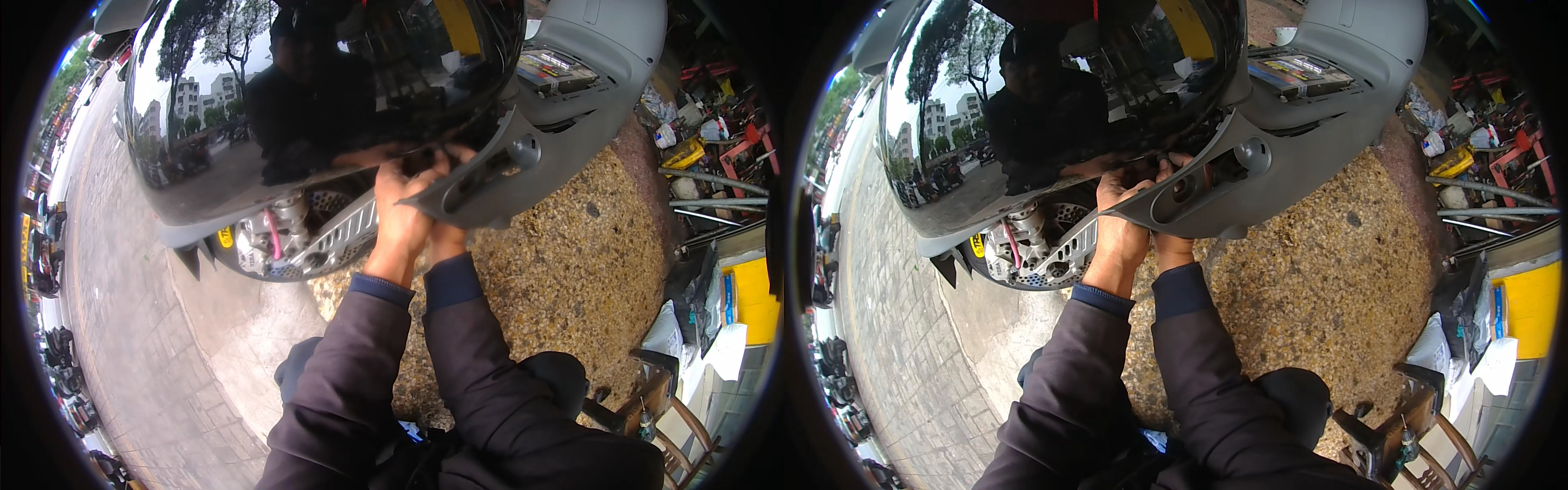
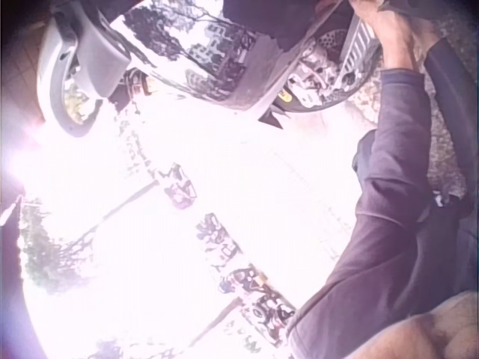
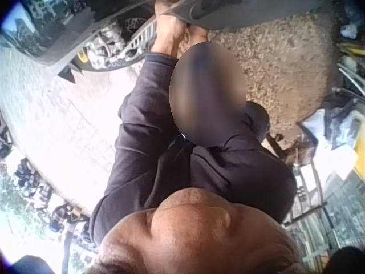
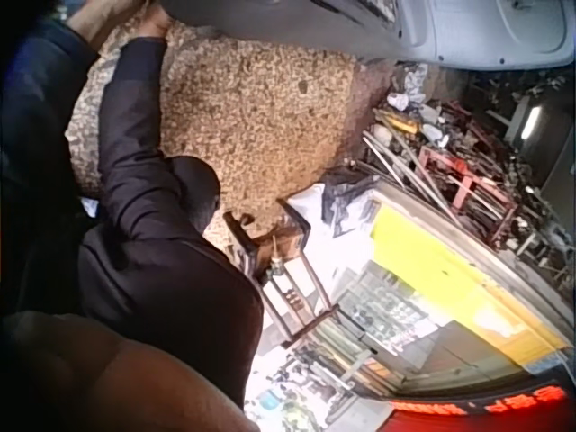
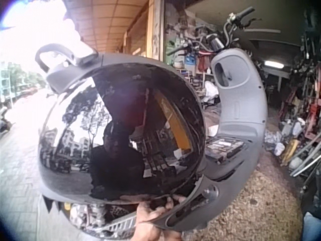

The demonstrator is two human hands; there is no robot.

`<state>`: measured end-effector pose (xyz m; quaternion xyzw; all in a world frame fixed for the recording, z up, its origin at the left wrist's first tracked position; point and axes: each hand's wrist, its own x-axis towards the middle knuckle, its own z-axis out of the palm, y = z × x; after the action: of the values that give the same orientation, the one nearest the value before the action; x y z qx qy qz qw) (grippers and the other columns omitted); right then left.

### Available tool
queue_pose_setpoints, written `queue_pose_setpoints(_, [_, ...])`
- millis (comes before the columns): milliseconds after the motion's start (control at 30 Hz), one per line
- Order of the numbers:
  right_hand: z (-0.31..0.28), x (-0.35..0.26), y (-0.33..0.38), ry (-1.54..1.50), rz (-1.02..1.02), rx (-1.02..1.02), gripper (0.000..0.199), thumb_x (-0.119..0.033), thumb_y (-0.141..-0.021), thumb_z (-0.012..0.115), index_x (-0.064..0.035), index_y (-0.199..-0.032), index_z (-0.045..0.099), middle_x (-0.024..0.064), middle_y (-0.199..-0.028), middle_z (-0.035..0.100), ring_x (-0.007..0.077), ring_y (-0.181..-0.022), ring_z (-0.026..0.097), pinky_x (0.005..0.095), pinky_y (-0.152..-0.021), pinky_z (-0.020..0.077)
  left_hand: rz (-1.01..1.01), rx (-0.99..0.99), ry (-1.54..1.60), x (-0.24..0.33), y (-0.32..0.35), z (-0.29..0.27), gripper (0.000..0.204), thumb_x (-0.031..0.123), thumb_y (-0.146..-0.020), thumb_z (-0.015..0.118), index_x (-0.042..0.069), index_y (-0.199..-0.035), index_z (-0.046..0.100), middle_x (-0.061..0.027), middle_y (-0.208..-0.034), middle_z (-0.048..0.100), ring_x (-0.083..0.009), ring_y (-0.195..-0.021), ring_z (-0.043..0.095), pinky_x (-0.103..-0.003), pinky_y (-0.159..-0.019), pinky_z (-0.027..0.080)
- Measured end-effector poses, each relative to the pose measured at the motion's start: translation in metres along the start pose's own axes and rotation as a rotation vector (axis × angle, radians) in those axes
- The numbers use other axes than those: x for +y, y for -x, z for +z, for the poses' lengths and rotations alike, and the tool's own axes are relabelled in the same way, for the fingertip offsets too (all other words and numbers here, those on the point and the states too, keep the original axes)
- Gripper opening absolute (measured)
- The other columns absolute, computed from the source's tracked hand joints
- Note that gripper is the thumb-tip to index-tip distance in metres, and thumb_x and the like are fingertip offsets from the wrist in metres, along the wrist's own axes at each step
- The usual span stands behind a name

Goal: The person unpacks a new motorcycle side panel and related hardware, then attempts to fit and secure the panel to the motorcycle's front fairing. They handle the panel, fasteners, and a plastic bag of parts, repeatedly aligning and adjusting the panel near the front wheel area.

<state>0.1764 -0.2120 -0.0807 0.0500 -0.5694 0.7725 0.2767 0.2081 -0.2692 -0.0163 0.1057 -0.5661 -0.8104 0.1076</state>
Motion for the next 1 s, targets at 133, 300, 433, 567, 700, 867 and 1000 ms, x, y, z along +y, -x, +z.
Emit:
queue_pose_setpoints(133, [-0.002, 0.000, -0.003, 0.322, -0.191, -0.034, 0.014, -0.007, -0.093, 0.061, -0.0008, -0.105, 0.058, 0.0088, -0.106, 0.058, 0.0183, -0.093, 0.057, 0.0314, -0.083, 0.0489, -0.014, -0.002, -0.024, -0.004, -0.001, -0.003, 0.052, 0.003, -0.082, 0.064, -0.015, -0.126, 0.042, -0.0139, -0.092, 0.067, -0.0117, -0.075, 0.063, -0.021, -0.065, 0.051])
queue_pose_setpoints(300, [0.001, 0.001, -0.004, 0.085, -0.129, -0.052, 0.012, -0.006, -0.093, 0.060, -0.0005, -0.104, 0.058, 0.0087, -0.105, 0.058, 0.0178, -0.093, 0.057, 0.0307, -0.085, 0.0493, 0.019, 0.032, -0.003, -0.006, 0.000, -0.002, 0.040, 0.005, -0.081, 0.066, -0.012, -0.115, 0.053, -0.0147, -0.095, 0.068, -0.0162, -0.081, 0.065, -0.026, -0.071, 0.052])
queue_pose_setpoints(433, [0.000, -0.004, -0.004, 0.178, -0.177, -0.075, 0.013, -0.005, -0.093, 0.058, -0.0012, -0.105, 0.057, 0.0087, -0.105, 0.058, 0.0169, -0.095, 0.057, 0.0298, -0.089, 0.0495, 0.060, 0.000, 0.061, -0.005, 0.001, 0.000, 0.033, 0.005, -0.080, 0.068, -0.010, -0.107, 0.060, -0.0149, -0.095, 0.068, -0.0176, -0.083, 0.065, -0.027, -0.074, 0.052])
queue_pose_setpoints(567, [0.000, -0.009, -0.005, 0.336, -0.252, -0.076, 0.013, -0.006, -0.094, 0.057, -0.0021, -0.107, 0.055, 0.0081, -0.106, 0.058, 0.0169, -0.095, 0.057, 0.0303, -0.088, 0.0493, 0.036, 0.003, 0.083, -0.003, 0.000, 0.000, 0.032, 0.007, -0.080, 0.070, -0.009, -0.106, 0.061, -0.0150, -0.095, 0.068, -0.0170, -0.082, 0.065, -0.027, -0.074, 0.052])
queue_pose_setpoints(700, [0.001, -0.007, -0.006, 0.294, -0.197, -0.082, 0.015, -0.007, -0.094, 0.057, -0.0028, -0.108, 0.055, 0.0076, -0.106, 0.058, 0.0171, -0.096, 0.056, 0.0317, -0.087, 0.0488, 0.021, -0.003, 0.019, -0.005, -0.001, -0.001, 0.041, 0.005, -0.081, 0.066, -0.011, -0.116, 0.051, -0.0137, -0.094, 0.067, -0.0141, -0.079, 0.064, -0.024, -0.069, 0.052])
queue_pose_setpoints(867, [-0.003, -0.010, -0.009, 0.503, -0.364, -0.106, 0.015, -0.006, -0.093, 0.058, -0.0030, -0.108, 0.057, 0.0073, -0.106, 0.058, 0.0174, -0.098, 0.056, 0.0330, -0.088, 0.0478, 0.037, 0.006, 0.018, -0.006, -0.001, -0.002, 0.042, 0.005, -0.081, 0.067, -0.012, -0.116, 0.051, -0.0117, -0.090, 0.067, -0.0131, -0.076, 0.064, -0.024, -0.065, 0.051])
queue_pose_setpoints(1000, [0.000, -0.015, -0.006, 0.435, -0.299, -0.096, 0.014, -0.006, -0.092, 0.058, -0.0030, -0.105, 0.059, 0.0073, -0.106, 0.058, 0.0172, -0.096, 0.055, 0.0326, -0.089, 0.0472, 0.005, 0.005, 0.038, -0.004, 0.000, -0.001, 0.036, 0.011, -0.082, 0.072, -0.009, -0.109, 0.060, -0.0149, -0.096, 0.069, -0.0170, -0.082, 0.065, -0.026, -0.073, 0.052])
